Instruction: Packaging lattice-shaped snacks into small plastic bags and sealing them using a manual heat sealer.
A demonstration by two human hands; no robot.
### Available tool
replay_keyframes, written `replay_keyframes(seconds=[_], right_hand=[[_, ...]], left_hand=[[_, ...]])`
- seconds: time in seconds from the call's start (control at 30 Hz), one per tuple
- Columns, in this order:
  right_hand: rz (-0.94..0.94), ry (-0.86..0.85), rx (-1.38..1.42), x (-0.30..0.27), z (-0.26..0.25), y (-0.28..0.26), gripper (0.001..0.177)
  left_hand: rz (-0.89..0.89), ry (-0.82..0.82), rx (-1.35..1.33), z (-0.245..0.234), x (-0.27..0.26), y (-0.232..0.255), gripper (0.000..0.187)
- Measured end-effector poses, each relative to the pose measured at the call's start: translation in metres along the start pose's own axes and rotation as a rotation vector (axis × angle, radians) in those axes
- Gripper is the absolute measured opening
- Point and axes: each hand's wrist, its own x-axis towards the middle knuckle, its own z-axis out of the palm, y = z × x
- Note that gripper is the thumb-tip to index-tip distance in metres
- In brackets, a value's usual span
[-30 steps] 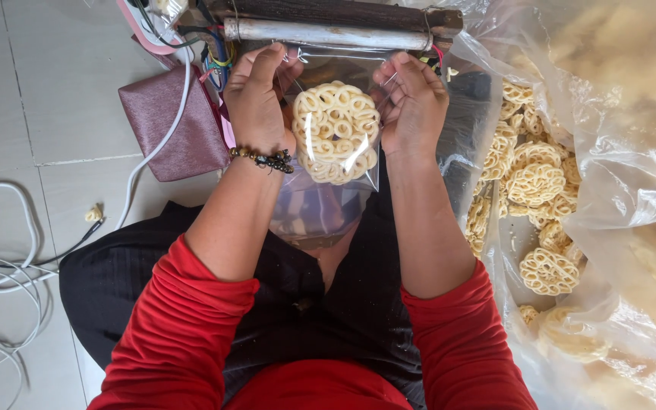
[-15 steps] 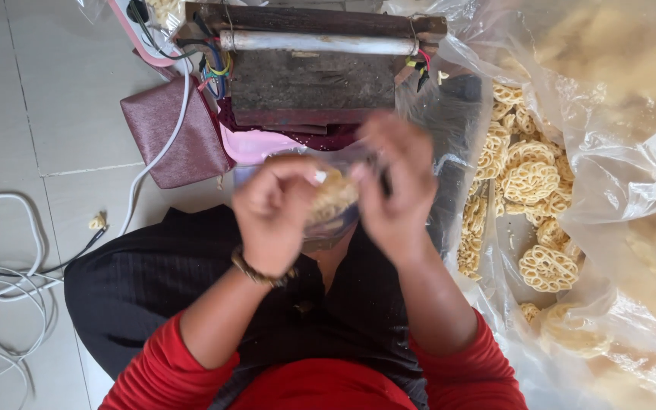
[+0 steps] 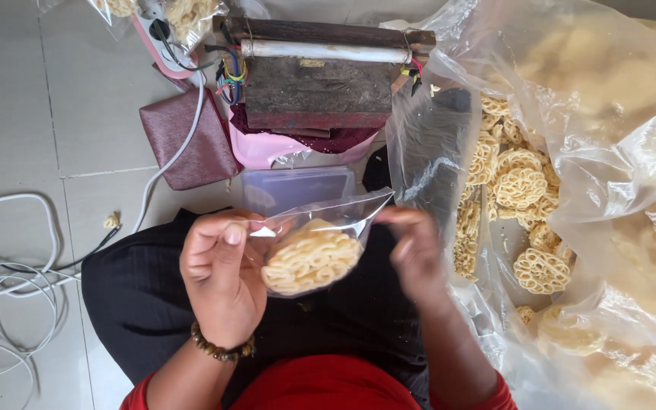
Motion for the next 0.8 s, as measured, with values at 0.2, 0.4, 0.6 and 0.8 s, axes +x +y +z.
replay_keyframes(seconds=[0.2, 0.4, 0.6, 0.8], right_hand=[[0.446, -0.369, 0.329, -0.046, 0.078, 0.000, 0.093], [0.698, -0.588, 0.364, -0.031, 0.094, 0.023, 0.085], [0.478, -0.603, 0.478, 0.045, 0.127, 0.009, 0.093], [0.154, -0.767, 0.612, 0.045, 0.070, -0.050, 0.088]], left_hand=[[-0.236, -0.208, 0.418, -0.023, -0.011, 0.015, 0.066], [-0.257, 0.055, 0.403, -0.095, -0.054, 0.032, 0.050], [0.208, 0.287, 1.424, -0.225, -0.076, 0.086, 0.029], [0.443, 0.047, 2.078, -0.260, -0.067, 0.066, 0.041]])
